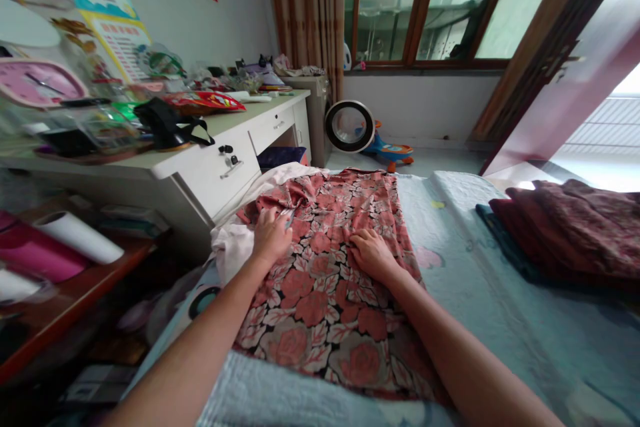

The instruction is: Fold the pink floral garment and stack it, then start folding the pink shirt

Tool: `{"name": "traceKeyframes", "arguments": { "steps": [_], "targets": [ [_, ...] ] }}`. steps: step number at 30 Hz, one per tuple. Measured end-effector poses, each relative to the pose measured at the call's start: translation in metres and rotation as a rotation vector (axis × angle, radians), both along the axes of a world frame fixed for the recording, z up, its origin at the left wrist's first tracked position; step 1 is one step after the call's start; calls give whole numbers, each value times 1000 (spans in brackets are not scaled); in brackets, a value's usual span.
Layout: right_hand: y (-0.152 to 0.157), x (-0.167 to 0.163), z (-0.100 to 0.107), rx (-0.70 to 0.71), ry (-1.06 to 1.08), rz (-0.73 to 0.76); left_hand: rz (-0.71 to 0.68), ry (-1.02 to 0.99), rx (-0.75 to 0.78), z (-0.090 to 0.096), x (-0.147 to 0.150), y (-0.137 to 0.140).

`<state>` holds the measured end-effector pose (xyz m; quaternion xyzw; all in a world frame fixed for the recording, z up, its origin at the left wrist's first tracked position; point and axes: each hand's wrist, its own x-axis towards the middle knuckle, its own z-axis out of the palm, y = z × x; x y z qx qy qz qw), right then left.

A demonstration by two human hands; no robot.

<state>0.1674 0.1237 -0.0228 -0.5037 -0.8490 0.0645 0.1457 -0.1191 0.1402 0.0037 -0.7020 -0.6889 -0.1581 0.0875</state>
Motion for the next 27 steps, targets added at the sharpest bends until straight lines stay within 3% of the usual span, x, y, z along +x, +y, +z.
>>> {"name": "traceKeyframes", "arguments": {
  "steps": [8,11,14,18,21,24,27],
  "targets": [
    [-3,4,-8,47,72,-11,372,-119,-190,-4,-13,23],
    [-3,4,-7,50,99,-5,422,-150,-218,-8,-9,31],
    [-3,5,-6,63,139,-7,393,-120,-143,-8,-1,34],
    [-3,8,-8,142,208,-33,299,-74,-6,-2,20,30],
    [-2,10,-9,197,256,-40,149,-43,81,3,42,24],
    [-1,11,-10,203,272,-44,-121,-22,66,3,63,15],
    [-2,11,-9,169,251,-51,-491,-46,-80,-2,76,4]
  ]
}}
